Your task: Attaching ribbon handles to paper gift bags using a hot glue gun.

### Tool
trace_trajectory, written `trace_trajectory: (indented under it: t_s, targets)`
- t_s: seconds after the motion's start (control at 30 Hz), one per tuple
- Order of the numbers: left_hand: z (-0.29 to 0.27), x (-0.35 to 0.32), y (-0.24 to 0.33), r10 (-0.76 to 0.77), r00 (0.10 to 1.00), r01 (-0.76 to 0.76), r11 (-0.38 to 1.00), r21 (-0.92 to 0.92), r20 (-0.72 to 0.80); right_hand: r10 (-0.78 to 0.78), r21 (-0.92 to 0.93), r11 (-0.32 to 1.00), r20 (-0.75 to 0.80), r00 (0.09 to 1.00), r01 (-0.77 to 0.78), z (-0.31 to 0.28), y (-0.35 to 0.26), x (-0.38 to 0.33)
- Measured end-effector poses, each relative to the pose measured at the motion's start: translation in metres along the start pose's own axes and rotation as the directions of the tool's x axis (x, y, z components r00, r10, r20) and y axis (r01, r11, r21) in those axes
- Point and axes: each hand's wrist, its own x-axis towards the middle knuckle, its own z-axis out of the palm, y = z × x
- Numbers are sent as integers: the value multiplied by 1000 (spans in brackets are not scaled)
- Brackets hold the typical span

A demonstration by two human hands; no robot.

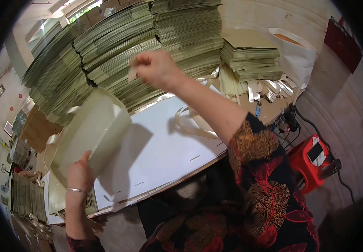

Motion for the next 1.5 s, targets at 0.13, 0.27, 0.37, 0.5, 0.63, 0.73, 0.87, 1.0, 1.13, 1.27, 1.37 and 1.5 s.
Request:
trace_trajectory:
  t_s: [0.13, 0.27, 0.37, 0.5, 0.63, 0.73, 0.87, 1.0, 1.13, 1.27, 1.37, 1.5]
  targets:
    - [48, 16, 7, 67, 997, -66, 998, -25, 31, -250, -442, 869, 0, 968, 225, 28, 34, -106]
    - [58, 36, 31, 97, 959, -15, 956, -294, 268, -440, -551, 584, 402, 803, 596, 62, 45, -186]
    - [64, 54, 42, 141, 799, 190, 863, -468, 584, 73, -449, 857, 594, 801, 254, 87, 45, -216]
    - [97, 68, 39, 174, 765, 238, 818, -524, 620, 671, -191, 735, 344, 657, -650, 113, 47, -208]
    - [106, 69, 52, 174, 712, 550, 464, -695, 680, 761, 56, 549, 380, 526, -834, 124, 70, -207]
    - [104, 66, 53, 212, 682, 620, 340, -707, 700, 812, 185, 427, 352, 466, -885, 132, 72, -206]
    - [77, 58, 75, 150, 659, 649, 382, -658, 737, 835, 268, 361, 334, 438, -893, 136, 79, -207]
    - [92, 56, 65, 193, 653, 669, 306, -678, 732, 844, 294, 365, 297, 448, -883, 144, 84, -210]
    - [114, 59, 58, 230, 662, 661, 268, -701, 713, 839, 295, 357, 314, 443, -886, 148, 80, -209]
    - [110, 55, 64, 252, 664, 637, 303, -708, 705, 810, 325, 384, 332, 484, -864, 152, 90, -214]
    - [108, 51, 64, 253, 665, 645, 279, -711, 703, 819, 317, 349, 354, 451, -882, 152, 86, -212]
    - [112, 50, 62, 217, 682, 637, 292, -713, 698, 813, 224, 348, 411, 412, -910, 146, 85, -212]
